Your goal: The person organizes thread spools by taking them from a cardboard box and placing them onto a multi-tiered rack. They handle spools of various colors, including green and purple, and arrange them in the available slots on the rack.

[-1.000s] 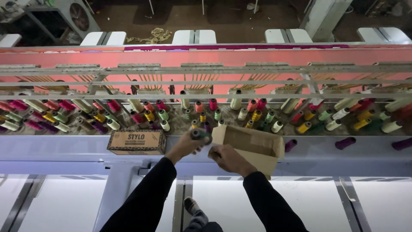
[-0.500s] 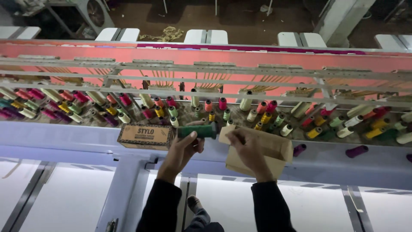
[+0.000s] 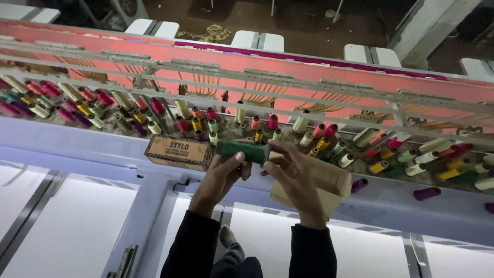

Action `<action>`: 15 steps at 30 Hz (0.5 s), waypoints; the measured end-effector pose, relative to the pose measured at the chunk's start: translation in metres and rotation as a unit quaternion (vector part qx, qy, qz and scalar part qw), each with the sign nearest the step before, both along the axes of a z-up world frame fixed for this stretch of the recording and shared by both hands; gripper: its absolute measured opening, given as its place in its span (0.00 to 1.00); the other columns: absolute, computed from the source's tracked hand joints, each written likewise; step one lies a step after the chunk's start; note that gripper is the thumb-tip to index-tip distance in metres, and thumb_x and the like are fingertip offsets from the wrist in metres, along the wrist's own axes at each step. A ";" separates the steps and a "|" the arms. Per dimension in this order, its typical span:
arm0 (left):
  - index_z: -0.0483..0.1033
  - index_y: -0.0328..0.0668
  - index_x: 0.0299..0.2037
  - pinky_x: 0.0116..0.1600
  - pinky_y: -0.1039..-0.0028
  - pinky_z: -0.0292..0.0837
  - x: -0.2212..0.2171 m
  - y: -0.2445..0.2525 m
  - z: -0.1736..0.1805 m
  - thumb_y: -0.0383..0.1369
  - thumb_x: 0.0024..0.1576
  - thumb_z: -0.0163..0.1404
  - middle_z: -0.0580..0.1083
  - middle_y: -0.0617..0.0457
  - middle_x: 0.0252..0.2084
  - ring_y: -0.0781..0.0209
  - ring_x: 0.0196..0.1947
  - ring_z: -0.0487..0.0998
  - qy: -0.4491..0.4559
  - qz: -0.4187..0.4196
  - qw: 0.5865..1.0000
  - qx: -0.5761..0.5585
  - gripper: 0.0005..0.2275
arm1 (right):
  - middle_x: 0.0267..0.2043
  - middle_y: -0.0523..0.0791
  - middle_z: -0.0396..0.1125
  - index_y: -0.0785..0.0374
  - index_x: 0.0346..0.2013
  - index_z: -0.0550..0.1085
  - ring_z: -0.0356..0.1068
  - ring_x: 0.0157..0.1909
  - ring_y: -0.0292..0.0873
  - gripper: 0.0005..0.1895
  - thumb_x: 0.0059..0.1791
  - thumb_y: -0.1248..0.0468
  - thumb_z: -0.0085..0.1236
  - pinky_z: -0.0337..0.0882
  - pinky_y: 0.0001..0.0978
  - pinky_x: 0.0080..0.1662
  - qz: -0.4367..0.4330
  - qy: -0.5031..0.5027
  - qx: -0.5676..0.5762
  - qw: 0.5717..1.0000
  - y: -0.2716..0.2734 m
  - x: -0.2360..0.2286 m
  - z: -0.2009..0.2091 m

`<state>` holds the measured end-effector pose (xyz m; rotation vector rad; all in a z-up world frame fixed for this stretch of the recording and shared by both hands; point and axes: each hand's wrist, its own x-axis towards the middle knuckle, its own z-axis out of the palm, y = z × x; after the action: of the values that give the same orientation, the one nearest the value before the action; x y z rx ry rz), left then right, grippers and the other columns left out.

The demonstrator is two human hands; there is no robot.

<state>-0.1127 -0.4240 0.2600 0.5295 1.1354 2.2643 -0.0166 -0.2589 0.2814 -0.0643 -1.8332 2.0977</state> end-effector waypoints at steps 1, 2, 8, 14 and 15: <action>0.73 0.27 0.50 0.38 0.64 0.75 0.001 0.000 -0.002 0.30 0.64 0.50 0.72 0.41 0.27 0.55 0.26 0.75 -0.005 0.010 1.000 -0.013 0.11 | 0.57 0.56 0.66 0.71 0.65 0.66 0.74 0.47 0.46 0.29 0.50 0.72 0.61 0.82 0.40 0.45 0.004 0.026 -0.005 1.000 0.001 0.000 -0.003; 0.75 0.27 0.46 0.38 0.65 0.76 -0.001 0.000 -0.002 0.27 0.61 0.54 0.73 0.42 0.26 0.55 0.26 0.76 -0.007 0.019 0.999 -0.025 0.09 | 0.54 0.55 0.67 0.73 0.65 0.66 0.74 0.46 0.44 0.30 0.48 0.75 0.62 0.82 0.38 0.44 0.007 0.054 -0.010 0.998 0.003 -0.002 -0.005; 0.77 0.26 0.37 0.37 0.72 0.77 -0.004 0.015 -0.019 0.23 0.60 0.55 0.76 0.42 0.30 0.57 0.31 0.80 0.002 0.067 0.995 -0.072 0.04 | 0.53 0.51 0.67 0.72 0.61 0.68 0.74 0.49 0.44 0.30 0.45 0.77 0.65 0.81 0.35 0.46 -0.029 0.067 -0.005 0.997 0.010 -0.001 -0.018; 0.79 0.24 0.39 0.33 0.74 0.78 -0.011 0.019 -0.023 0.24 0.61 0.55 0.75 0.41 0.27 0.59 0.26 0.78 0.012 0.141 0.987 -0.079 0.06 | 0.50 0.57 0.69 0.70 0.55 0.66 0.77 0.46 0.54 0.21 0.49 0.70 0.59 0.83 0.47 0.47 -0.044 0.097 -0.114 0.988 0.002 -0.004 -0.017; 0.79 0.24 0.39 0.33 0.74 0.78 -0.010 0.017 -0.017 0.24 0.61 0.55 0.75 0.41 0.27 0.59 0.26 0.78 0.011 0.139 0.987 -0.080 0.06 | 0.50 0.57 0.69 0.70 0.55 0.66 0.77 0.46 0.54 0.21 0.49 0.70 0.59 0.83 0.47 0.47 -0.046 0.096 -0.115 0.988 0.004 -0.005 -0.023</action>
<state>-0.1224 -0.4071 0.2430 0.3499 1.4654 2.3747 -0.0216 -0.2548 0.2580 -0.0038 -1.4484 2.1592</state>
